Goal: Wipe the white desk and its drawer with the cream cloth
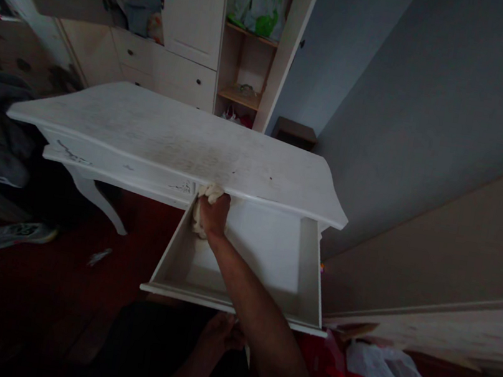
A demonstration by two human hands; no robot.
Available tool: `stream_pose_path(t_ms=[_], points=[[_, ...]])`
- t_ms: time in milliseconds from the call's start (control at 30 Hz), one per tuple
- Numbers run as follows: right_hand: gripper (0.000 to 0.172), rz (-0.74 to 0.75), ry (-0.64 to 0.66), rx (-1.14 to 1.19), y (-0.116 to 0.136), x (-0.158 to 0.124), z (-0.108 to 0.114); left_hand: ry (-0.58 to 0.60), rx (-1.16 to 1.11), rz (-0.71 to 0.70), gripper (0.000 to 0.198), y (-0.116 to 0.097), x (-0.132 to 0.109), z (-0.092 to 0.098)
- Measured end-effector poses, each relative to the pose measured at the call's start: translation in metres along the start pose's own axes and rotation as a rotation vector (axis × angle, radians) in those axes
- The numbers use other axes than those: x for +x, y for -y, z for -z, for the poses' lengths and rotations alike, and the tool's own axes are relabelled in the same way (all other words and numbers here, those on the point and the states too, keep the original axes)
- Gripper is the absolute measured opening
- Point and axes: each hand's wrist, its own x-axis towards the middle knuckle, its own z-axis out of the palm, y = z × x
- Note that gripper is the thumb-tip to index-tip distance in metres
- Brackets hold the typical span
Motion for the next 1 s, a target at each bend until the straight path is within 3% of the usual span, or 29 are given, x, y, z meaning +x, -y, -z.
stream_pose_path(t_ms=[133,300,433,500,600,733,833,900,1000], points=[[0.027,-0.109,0.111,0.053,0.005,-0.007,0.013,-0.002,-0.026,0.007,0.055,0.002,0.002,0.001],[0.028,-0.184,0.561,0.011,0.005,-0.029,0.047,-0.002,-0.029,0.013,0.055,0.002,0.002,0.002],[0.024,-0.133,0.932,-0.197,0.011,-0.048,0.072,-0.013,-0.023,0.025,0.056,-0.001,-0.001,0.0],[0.022,-0.093,1.046,-0.253,0.015,-0.053,0.083,-0.025,-0.022,0.03,0.057,-0.003,-0.002,-0.003],[0.021,-0.049,1.002,-0.252,0.023,-0.05,0.096,-0.043,-0.025,0.015,0.058,-0.006,-0.005,-0.007],[0.035,-0.001,0.648,-0.225,0.041,-0.03,0.1,-0.049,-0.12,0.055,0.05,-0.013,-0.012,-0.012],[0.048,0.071,0.409,-0.317,0.057,-0.022,0.087,-0.045,-0.215,0.118,0.04,-0.021,-0.02,-0.016],[0.049,0.159,0.374,-0.399,0.067,-0.025,0.074,-0.036,-0.245,0.138,0.037,-0.026,-0.023,-0.019],[0.048,0.312,0.43,-0.549,0.078,-0.042,0.057,-0.04,-0.247,0.148,0.034,-0.032,-0.026,-0.022]])
